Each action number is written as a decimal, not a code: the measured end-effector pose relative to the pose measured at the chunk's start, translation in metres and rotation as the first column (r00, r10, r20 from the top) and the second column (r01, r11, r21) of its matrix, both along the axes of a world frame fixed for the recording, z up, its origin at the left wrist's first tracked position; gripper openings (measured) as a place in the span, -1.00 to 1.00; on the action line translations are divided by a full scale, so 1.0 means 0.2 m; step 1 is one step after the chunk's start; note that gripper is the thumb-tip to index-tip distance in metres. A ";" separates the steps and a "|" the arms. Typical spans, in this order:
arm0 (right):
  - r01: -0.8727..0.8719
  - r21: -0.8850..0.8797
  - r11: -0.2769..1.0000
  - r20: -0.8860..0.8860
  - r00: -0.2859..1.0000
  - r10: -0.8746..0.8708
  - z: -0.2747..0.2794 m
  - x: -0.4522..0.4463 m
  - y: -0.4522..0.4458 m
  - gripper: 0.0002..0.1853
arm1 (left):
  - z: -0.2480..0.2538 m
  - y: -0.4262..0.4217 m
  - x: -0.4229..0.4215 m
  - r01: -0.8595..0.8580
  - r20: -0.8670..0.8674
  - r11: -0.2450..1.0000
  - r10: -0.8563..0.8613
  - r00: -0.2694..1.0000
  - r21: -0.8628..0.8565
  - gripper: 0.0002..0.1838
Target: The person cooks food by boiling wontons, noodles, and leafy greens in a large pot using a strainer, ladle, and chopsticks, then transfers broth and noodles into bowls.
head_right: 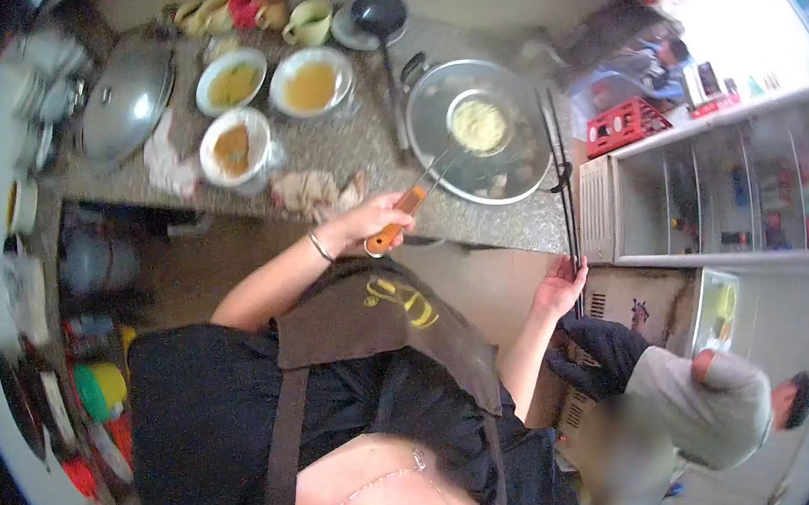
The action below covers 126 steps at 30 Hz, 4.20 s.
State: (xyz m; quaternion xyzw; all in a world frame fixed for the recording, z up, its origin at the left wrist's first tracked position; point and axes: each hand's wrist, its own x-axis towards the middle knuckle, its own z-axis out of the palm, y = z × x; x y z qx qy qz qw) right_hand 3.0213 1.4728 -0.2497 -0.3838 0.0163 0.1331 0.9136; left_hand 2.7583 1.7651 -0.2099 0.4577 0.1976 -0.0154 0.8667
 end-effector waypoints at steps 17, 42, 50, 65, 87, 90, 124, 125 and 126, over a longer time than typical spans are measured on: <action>0.082 -0.022 0.996 -0.166 0.983 -0.084 0.06 0.01 0.18 -0.72 | -0.08 -0.01 -0.12 0.047 0.068 0.990 -0.038 0.997 -0.136 -0.80; 0.213 0.019 0.977 -0.207 0.957 -0.205 0.11 -0.21 0.29 -0.78 | -0.02 0.19 -0.15 0.108 0.196 0.993 -0.096 0.976 -0.048 -0.81; 0.250 -0.093 0.964 -0.130 0.957 -0.261 0.07 -0.23 0.22 -0.80 | 0.00 0.22 -0.22 0.053 0.116 0.980 -0.031 0.993 -0.191 -0.66; 0.168 -0.060 0.984 -0.094 0.980 -0.174 -0.06 -0.18 0.36 -0.75 | 0.19 0.26 -0.29 0.160 0.064 0.981 -0.153 0.986 -0.109 -0.60; -0.113 0.056 0.992 0.023 0.994 0.112 0.17 0.01 0.69 -0.73 | 0.20 0.31 -0.60 -0.013 0.103 0.991 0.026 0.994 -0.131 -0.59; -0.218 -0.034 0.975 0.142 0.965 0.220 0.30 -0.12 0.90 -0.73 | 0.28 0.38 -0.90 -0.142 0.127 0.986 0.152 0.980 -0.091 -0.45; -0.422 -0.629 0.652 0.462 0.472 0.751 0.37 -1.22 2.34 -0.72 | 0.01 0.97 -1.70 0.094 -0.118 0.077 0.781 0.613 0.993 -0.35; -0.434 -0.632 0.642 0.442 0.478 0.759 0.36 -1.23 2.37 -0.72 | 0.03 0.96 -1.70 0.096 -0.125 0.083 0.778 0.616 0.992 -0.35; -0.447 -0.632 0.633 0.424 0.485 0.765 0.34 -1.25 2.41 -0.72 | 0.05 0.95 -1.70 0.076 -0.120 0.093 0.779 0.615 0.993 -0.35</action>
